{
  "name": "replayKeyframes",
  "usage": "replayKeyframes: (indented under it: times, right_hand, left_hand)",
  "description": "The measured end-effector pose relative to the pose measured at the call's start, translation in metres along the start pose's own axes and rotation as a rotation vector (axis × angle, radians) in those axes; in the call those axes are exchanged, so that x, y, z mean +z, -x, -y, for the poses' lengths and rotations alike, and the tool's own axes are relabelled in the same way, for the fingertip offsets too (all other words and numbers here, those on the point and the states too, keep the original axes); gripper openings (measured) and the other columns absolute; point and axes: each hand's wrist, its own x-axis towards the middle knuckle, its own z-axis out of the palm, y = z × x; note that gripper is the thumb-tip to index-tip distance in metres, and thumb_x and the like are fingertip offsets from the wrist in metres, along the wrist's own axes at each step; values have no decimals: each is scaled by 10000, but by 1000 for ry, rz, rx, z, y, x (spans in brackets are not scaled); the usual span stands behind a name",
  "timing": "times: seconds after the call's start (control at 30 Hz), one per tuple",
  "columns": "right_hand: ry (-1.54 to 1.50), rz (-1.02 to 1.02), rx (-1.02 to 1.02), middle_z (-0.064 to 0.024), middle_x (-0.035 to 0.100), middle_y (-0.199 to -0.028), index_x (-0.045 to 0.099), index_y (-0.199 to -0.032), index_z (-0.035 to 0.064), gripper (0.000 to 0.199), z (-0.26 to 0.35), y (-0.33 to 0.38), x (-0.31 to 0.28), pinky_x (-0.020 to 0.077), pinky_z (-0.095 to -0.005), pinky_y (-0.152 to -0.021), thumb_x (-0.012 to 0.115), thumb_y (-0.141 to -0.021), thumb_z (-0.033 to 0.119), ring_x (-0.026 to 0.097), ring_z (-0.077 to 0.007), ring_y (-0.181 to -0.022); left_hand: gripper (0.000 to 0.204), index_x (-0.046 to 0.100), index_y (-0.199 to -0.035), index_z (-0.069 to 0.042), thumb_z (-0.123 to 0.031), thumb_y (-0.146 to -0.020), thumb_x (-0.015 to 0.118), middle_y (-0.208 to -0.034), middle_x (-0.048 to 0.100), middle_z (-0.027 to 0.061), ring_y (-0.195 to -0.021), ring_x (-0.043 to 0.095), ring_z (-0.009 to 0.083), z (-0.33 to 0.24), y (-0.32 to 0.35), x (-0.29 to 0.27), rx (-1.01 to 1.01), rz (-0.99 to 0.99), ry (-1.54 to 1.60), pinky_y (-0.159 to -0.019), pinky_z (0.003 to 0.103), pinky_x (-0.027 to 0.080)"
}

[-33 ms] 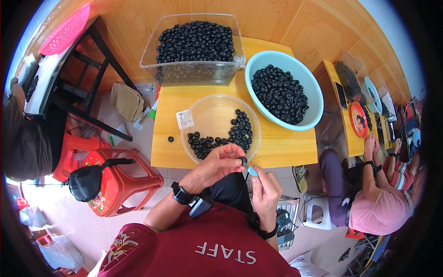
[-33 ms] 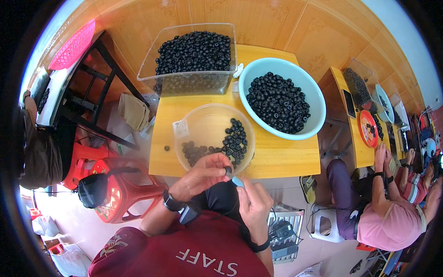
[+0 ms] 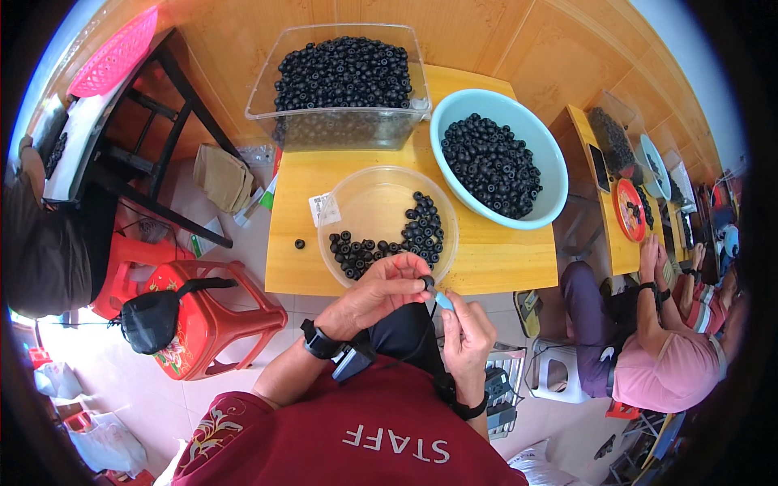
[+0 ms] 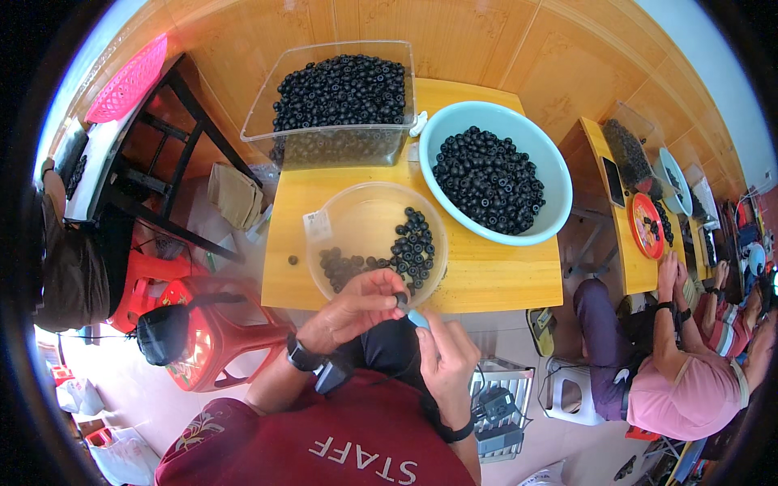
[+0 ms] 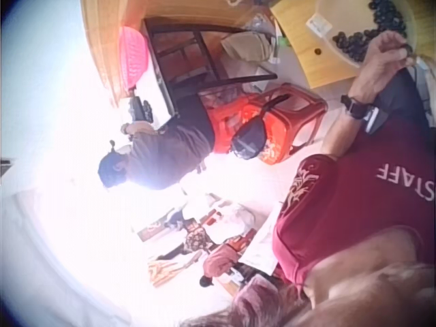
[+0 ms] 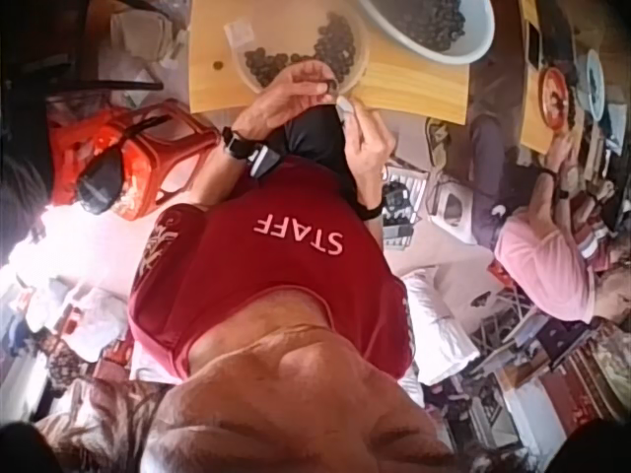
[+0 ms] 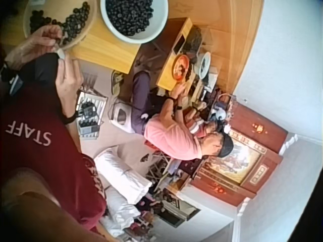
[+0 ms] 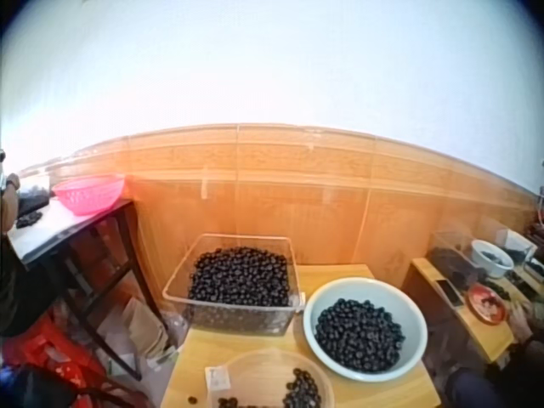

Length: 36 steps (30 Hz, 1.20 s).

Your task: Sorting and inspecting small black rubber components using a pick tool in a manufacturing setting.

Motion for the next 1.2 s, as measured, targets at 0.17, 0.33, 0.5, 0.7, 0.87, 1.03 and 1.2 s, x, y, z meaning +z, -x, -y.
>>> replayKeyframes:
  times: [0.17, 0.33, 0.5, 0.7, 0.87, 1.03, 1.2]
  right_hand:
    - [5, 4, -5, -99, 506, -637, 649, -998, 5, 197, -2, -5, 2, 393, -339, -486, 661, -809, 59, 504, -234, -516]
    - [0, 11, -4, -103, 505, -639, 650, -1001, 5, 204, -2, -5, 1, 394, -341, -492, 664, -803, 52, 507, -241, -521]
    - [4, -6, -16, -106, 507, -641, 652, -1011, 7, 219, -5, -5, 3, 401, -348, -501, 670, -796, 46, 510, -247, -532]
    - [-11, -40, -29, -115, 514, -657, 654, -1024, 13, 231, -9, -5, 11, 414, -354, -515, 671, -798, 55, 525, -257, -552]
    - [4, -65, -65, -105, 533, -692, 649, -1049, -13, 202, -15, -5, 19, 405, -301, -527, 609, -856, 33, 516, -191, -576]
    - [7, -80, -32, -125, 524, -679, 652, -1027, 11, 220, -12, -6, 21, 433, -359, -538, 656, -810, 48, 544, -267, -579]
    - [-5, -66, -17, -131, 527, -683, 650, -1037, 10, 222, -11, -6, 21, 437, -366, -546, 633, -816, 24, 551, -273, -593]
  left_hand:
    - [203, 560, -1021, -35, -3, -836, 636, -920, 629, 51, -835, 648, 143, -1, -5, -2, 5, 23, 29, -777, 238, 522]
    - [197, 559, -1013, -31, 3, -835, 636, -915, 628, 55, -834, 648, 145, -1, -4, -1, 0, 13, 45, -773, 239, 522]
    - [176, 560, -994, -30, 2, -837, 635, -903, 629, 55, -821, 643, 144, 0, -4, 2, 9, 0, 31, -762, 237, 519]
    - [152, 567, -968, -29, 4, -836, 636, -897, 626, 60, -789, 621, 139, -2, -2, 6, 11, -30, 28, -738, 240, 509]
    - [151, 569, -968, -22, 14, -834, 629, -875, 618, 61, -779, 613, 142, -4, -1, 5, 21, -103, 5, -736, 241, 506]
    - [153, 573, -972, -23, 12, -834, 631, -870, 615, 59, -771, 610, 142, -2, -1, 3, 20, -99, 26, -738, 241, 505]
    - [155, 576, -975, -25, 10, -834, 632, -874, 618, 61, -761, 604, 138, 1, 0, 1, 3, -107, 96, -738, 240, 502]
